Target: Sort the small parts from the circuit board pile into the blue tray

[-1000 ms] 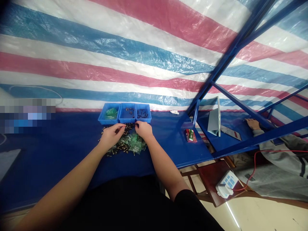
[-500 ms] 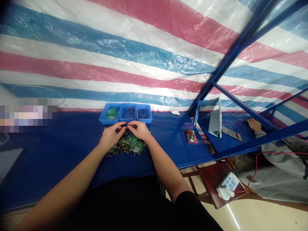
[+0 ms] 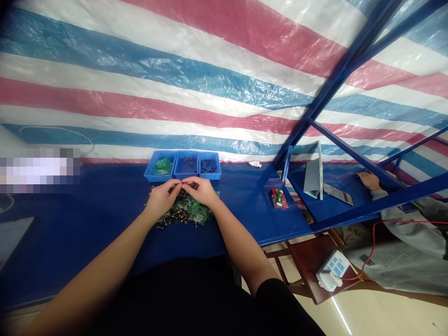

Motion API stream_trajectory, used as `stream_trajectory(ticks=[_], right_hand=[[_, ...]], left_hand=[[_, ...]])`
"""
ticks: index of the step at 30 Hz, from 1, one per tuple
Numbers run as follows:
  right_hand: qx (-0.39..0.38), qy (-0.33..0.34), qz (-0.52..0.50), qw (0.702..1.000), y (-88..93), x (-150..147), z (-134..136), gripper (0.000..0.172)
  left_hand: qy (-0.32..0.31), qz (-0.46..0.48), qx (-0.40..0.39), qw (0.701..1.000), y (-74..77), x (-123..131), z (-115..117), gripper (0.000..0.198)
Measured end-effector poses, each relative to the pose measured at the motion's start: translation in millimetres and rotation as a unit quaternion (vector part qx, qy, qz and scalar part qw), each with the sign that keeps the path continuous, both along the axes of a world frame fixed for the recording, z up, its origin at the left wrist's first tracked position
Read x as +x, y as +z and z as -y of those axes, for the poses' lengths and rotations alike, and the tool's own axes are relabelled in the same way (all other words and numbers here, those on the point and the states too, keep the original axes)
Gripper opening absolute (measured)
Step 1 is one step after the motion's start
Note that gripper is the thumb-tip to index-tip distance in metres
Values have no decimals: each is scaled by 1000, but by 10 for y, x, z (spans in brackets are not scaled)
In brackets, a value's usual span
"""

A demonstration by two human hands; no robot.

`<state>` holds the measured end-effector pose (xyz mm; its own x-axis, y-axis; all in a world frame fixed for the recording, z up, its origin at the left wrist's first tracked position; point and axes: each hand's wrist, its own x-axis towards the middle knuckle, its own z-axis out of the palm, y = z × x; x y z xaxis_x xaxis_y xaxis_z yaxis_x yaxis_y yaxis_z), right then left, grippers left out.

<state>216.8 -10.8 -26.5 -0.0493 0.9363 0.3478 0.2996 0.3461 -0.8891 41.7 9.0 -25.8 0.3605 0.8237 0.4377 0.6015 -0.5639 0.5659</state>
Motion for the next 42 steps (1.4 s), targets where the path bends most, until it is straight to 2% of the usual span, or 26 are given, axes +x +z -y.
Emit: stream_trajectory(ticks=[8, 21, 34, 42], right_hand=[[-1, -27, -8, 1000, -10, 1, -14, 31], [9, -32, -6, 999, -9, -13, 17, 29], [18, -48, 42, 998, 41, -52, 91, 9], [38, -47, 33, 998, 12, -54, 83, 19]], left_hand=[[5, 34, -31, 999, 26, 0, 15, 31], [-1, 37, -9, 999, 10, 4, 19, 34], [-12, 9, -7, 1000, 3, 24, 43, 28], [-6, 21, -7, 1000, -3, 9, 20, 30]])
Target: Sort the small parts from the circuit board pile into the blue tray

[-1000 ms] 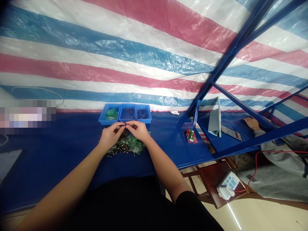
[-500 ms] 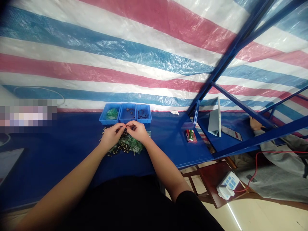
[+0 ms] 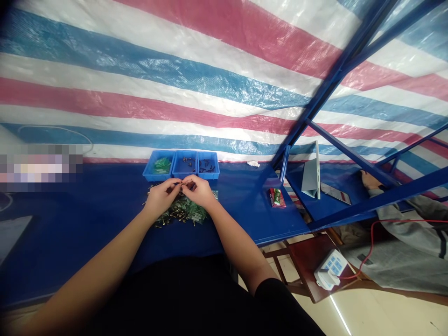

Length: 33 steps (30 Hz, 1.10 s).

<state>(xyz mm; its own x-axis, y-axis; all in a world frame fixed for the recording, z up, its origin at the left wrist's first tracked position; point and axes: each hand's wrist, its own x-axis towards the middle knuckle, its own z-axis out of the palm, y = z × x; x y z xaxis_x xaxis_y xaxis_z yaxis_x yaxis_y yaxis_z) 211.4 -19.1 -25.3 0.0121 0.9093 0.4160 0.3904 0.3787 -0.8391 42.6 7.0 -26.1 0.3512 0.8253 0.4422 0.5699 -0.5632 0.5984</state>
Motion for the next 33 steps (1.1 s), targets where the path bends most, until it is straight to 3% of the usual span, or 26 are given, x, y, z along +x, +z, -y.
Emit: stream_trajectory(ticks=[33], right_hand=[[20, 0, -2, 1000, -101, -8, -26, 23]], left_hand=[[-28, -43, 20, 998, 19, 2, 33, 26]])
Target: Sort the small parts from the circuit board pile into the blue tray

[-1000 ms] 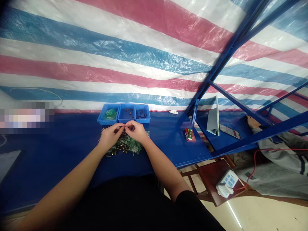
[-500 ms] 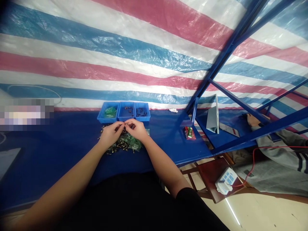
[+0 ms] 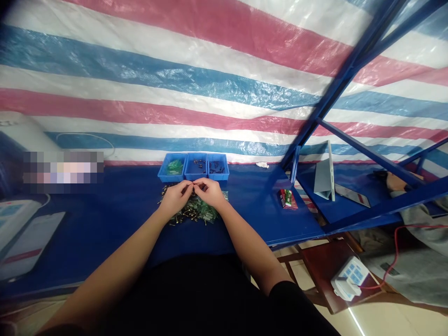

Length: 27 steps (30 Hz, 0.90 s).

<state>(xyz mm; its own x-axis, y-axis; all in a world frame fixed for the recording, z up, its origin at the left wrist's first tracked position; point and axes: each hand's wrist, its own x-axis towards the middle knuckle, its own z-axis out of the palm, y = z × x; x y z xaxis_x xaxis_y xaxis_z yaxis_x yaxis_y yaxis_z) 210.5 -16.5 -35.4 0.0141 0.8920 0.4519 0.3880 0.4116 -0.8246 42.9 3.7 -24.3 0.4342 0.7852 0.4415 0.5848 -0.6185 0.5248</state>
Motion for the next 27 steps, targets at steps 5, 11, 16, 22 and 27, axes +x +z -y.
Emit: stream_trajectory(ticks=[5, 11, 16, 22, 27], right_hand=[[-2, -4, 2, 1000, -9, 8, -4, 23], [2, -5, 1, 1000, -44, 23, -14, 23], [-2, -1, 10, 1000, -82, 19, -9, 24], [-2, -19, 24, 1000, -92, 13, 1, 26], [1, -27, 17, 999, -107, 22, -10, 27]], left_hand=[[8, -1, 7, 1000, -32, 7, -10, 23], [16, 1, 11, 1000, -46, 21, 8, 21], [12, -11, 10, 1000, -44, 7, 12, 23], [7, -17, 23, 1000, -46, -5, 22, 23], [21, -7, 37, 999, -73, 1, 37, 22]])
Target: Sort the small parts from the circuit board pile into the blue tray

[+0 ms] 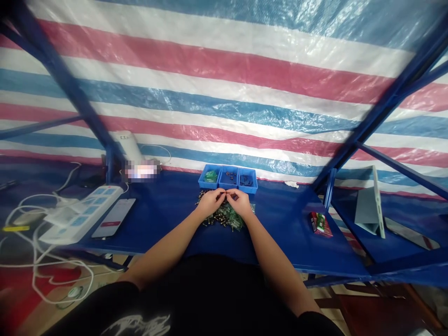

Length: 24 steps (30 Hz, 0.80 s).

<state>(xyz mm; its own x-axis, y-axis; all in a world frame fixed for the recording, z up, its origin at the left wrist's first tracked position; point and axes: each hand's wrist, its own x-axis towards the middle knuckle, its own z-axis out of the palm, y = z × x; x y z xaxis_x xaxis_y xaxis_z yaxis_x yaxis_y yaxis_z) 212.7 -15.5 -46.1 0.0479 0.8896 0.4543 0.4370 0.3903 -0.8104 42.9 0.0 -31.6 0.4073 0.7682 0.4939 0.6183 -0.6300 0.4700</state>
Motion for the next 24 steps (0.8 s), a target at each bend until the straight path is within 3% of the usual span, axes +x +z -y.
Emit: stream_trajectory(ticks=[10, 18, 24], right_hand=[[-7, 23, 0, 1000, -33, 7, -13, 28], [-25, 36, -8, 999, -45, 21, -27, 30], [-18, 25, 6, 1000, -19, 18, 1, 31]], left_hand=[[-22, 64, -29, 997, -119, -13, -80, 18], [-17, 22, -37, 999, -149, 12, -86, 20], [-15, -32, 21, 999, -114, 16, -51, 25]])
